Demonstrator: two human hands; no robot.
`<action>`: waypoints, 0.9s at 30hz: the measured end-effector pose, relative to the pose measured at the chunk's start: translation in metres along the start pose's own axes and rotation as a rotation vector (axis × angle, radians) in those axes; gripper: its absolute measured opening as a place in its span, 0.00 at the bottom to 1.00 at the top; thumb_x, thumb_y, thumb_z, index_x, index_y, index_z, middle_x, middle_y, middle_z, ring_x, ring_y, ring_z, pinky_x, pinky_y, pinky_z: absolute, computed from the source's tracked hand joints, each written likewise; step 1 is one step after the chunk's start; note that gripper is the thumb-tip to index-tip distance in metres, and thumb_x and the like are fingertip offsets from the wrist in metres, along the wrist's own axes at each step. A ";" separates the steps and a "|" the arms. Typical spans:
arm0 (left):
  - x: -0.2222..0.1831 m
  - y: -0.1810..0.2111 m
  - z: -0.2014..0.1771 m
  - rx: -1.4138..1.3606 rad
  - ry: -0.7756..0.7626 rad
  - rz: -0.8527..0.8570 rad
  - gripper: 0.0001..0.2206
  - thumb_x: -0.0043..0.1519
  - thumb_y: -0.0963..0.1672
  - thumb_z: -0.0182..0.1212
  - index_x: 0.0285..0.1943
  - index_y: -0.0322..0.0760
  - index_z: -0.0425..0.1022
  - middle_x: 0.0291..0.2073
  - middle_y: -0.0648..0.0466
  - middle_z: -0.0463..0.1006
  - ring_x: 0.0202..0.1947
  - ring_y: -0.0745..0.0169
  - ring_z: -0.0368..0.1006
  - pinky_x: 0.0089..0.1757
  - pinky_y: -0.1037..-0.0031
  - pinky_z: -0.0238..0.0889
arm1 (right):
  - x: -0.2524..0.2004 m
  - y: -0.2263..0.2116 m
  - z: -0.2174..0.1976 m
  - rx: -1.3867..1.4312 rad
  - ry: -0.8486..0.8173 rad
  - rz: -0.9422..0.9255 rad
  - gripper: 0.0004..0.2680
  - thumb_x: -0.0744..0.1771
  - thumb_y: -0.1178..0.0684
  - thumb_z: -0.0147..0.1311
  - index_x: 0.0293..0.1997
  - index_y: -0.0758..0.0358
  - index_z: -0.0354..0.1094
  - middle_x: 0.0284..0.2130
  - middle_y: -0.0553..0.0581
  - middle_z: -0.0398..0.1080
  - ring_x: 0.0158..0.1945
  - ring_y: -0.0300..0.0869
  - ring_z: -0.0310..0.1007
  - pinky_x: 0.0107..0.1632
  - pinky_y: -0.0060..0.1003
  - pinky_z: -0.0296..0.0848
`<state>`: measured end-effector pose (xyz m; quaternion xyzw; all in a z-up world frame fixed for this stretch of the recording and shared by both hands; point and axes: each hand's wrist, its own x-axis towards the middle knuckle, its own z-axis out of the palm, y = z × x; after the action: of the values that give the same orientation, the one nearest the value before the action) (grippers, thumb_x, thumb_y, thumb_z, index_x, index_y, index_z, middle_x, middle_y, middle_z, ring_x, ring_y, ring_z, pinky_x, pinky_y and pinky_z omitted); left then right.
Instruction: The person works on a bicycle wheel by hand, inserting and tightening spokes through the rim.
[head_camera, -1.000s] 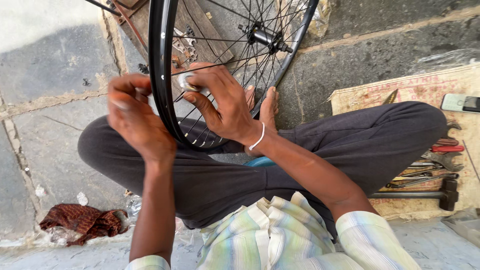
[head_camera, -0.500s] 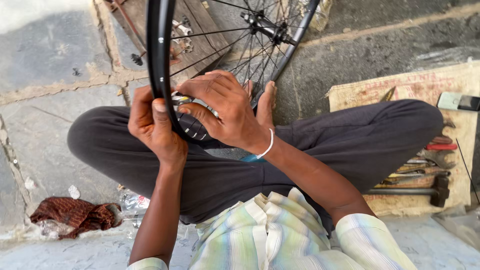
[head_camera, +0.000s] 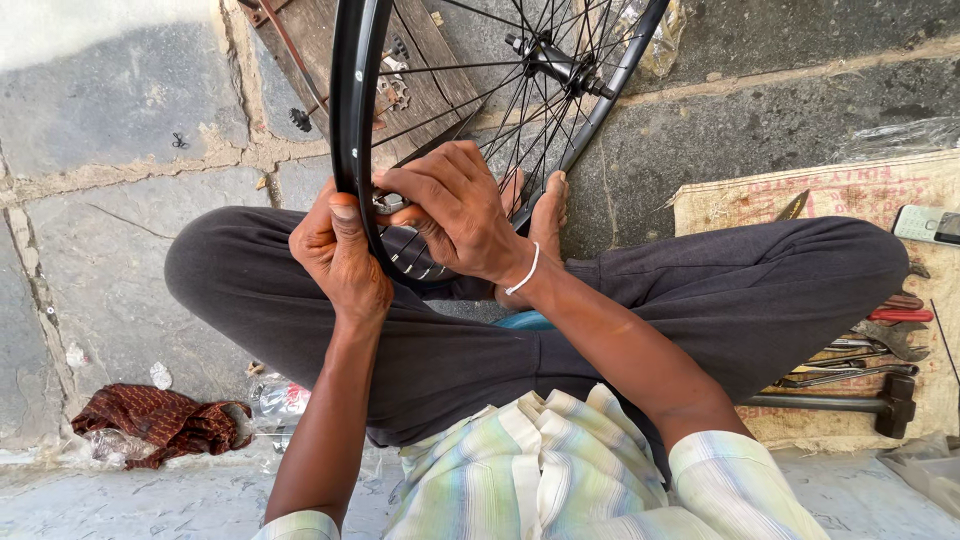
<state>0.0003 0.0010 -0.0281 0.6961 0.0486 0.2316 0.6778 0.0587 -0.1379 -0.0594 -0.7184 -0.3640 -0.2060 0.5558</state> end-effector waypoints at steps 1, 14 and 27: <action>0.000 -0.002 0.000 -0.029 0.009 0.030 0.19 0.71 0.52 0.59 0.42 0.28 0.72 0.31 0.60 0.69 0.29 0.77 0.60 0.33 0.81 0.52 | 0.002 0.000 0.001 0.030 0.004 0.033 0.13 0.67 0.49 0.60 0.55 0.60 0.68 0.40 0.51 0.75 0.42 0.46 0.74 0.50 0.44 0.67; 0.018 0.011 0.004 -0.111 0.059 0.039 0.19 0.68 0.53 0.60 0.39 0.32 0.72 0.27 0.60 0.70 0.25 0.76 0.62 0.28 0.79 0.55 | 0.013 -0.036 -0.008 -0.064 0.144 0.057 0.12 0.68 0.53 0.62 0.56 0.65 0.69 0.48 0.60 0.71 0.54 0.53 0.73 0.62 0.50 0.69; 0.024 0.026 0.015 0.123 -0.083 0.163 0.18 0.74 0.48 0.63 0.34 0.32 0.70 0.28 0.58 0.68 0.28 0.74 0.58 0.33 0.79 0.50 | 0.004 -0.031 -0.017 0.069 0.380 0.263 0.13 0.68 0.56 0.63 0.55 0.66 0.66 0.51 0.60 0.72 0.57 0.49 0.75 0.59 0.39 0.75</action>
<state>0.0210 -0.0052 0.0039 0.7471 -0.0220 0.2536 0.6141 0.0398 -0.1494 -0.0313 -0.6884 -0.1631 -0.2508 0.6607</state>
